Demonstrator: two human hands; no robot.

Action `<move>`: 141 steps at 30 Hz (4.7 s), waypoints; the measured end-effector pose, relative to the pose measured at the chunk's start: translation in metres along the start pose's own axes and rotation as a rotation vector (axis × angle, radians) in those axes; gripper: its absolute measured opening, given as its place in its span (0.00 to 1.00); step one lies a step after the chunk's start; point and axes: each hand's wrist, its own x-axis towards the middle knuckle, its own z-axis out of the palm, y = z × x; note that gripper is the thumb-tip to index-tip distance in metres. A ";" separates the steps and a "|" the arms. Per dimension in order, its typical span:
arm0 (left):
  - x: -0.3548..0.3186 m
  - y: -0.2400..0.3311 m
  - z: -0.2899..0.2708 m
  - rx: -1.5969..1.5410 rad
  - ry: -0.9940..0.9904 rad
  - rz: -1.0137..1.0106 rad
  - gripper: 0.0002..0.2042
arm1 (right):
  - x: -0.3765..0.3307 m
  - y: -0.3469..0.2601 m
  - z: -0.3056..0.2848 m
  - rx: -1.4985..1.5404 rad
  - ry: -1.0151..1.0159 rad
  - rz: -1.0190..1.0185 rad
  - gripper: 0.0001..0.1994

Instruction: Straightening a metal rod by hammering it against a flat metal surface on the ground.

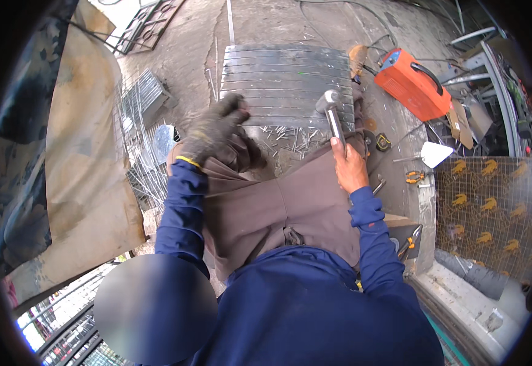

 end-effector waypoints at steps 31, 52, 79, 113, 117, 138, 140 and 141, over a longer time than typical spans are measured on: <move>0.037 -0.076 -0.087 0.580 -0.128 -0.228 0.29 | -0.116 0.037 -0.035 0.412 0.007 0.356 0.26; 0.035 -0.058 -0.078 0.582 -0.177 -0.309 0.30 | -0.072 -0.046 -0.074 0.421 0.253 -0.121 0.24; 0.035 -0.057 -0.074 0.552 -0.158 -0.305 0.28 | -0.041 0.024 -0.029 0.233 0.139 0.000 0.23; 0.025 -0.075 -0.094 0.447 -0.047 -0.236 0.18 | -0.037 0.024 -0.037 -0.012 0.155 0.083 0.25; 0.023 -0.075 -0.095 0.440 -0.055 -0.248 0.19 | -0.048 0.002 -0.047 0.112 0.292 -0.024 0.27; 0.027 -0.073 -0.089 0.357 -0.094 -0.260 0.16 | -0.064 -0.045 -0.050 0.430 0.254 -0.164 0.22; 0.028 -0.074 -0.090 0.362 -0.108 -0.252 0.16 | -0.062 -0.034 -0.042 0.428 0.228 -0.168 0.22; 0.030 -0.078 -0.091 0.363 -0.110 -0.248 0.16 | -0.059 -0.022 -0.037 0.428 0.231 -0.168 0.22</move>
